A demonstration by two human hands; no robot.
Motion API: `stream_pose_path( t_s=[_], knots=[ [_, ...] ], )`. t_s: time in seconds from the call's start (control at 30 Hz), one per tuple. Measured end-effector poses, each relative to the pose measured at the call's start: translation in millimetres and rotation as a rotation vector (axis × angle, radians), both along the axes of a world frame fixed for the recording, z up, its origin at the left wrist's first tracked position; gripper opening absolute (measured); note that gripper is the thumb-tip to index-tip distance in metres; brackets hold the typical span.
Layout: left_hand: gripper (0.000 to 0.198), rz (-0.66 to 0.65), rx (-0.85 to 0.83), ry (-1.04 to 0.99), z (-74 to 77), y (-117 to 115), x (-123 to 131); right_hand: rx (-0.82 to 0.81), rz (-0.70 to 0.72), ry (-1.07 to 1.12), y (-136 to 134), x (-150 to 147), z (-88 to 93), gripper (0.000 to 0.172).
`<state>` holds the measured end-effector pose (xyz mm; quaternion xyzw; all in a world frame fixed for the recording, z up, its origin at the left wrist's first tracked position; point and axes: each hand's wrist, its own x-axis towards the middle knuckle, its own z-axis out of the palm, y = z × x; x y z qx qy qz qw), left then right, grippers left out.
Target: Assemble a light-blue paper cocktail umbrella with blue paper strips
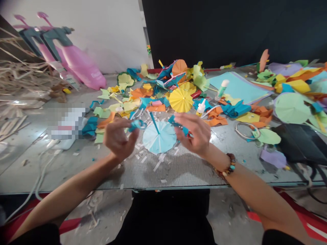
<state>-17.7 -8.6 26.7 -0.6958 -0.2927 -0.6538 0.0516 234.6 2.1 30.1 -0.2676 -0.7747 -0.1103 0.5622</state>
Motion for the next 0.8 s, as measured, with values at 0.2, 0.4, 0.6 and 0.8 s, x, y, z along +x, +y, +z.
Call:
stream_pose_path(
  t_s=[0.2, 0.4, 0.6, 0.8],
  knots=[
    [0.027, 0.325, -0.383, 0.044, -4.3, 42.5, -35.0, -0.423, -0.326, -0.346, 40.4, 27.2, 2.9, 0.040],
    [0.043, 0.296, -0.365, 0.189, -10.4, 39.1, -29.9, -0.577, -0.315, -0.517, 52.9, 30.9, -11.7, 0.023],
    [0.045, 0.248, 0.034, 0.220, -5.5, 9.2, -7.6, -0.613, -0.296, -0.445, 39.1, 27.9, 10.3, 0.026],
    [0.036, 0.142, 0.297, 0.427, -8.6, -1.4, -1.7, -0.716, 0.001, -0.743, 44.0, 46.5, 16.8, 0.037]
  ],
)
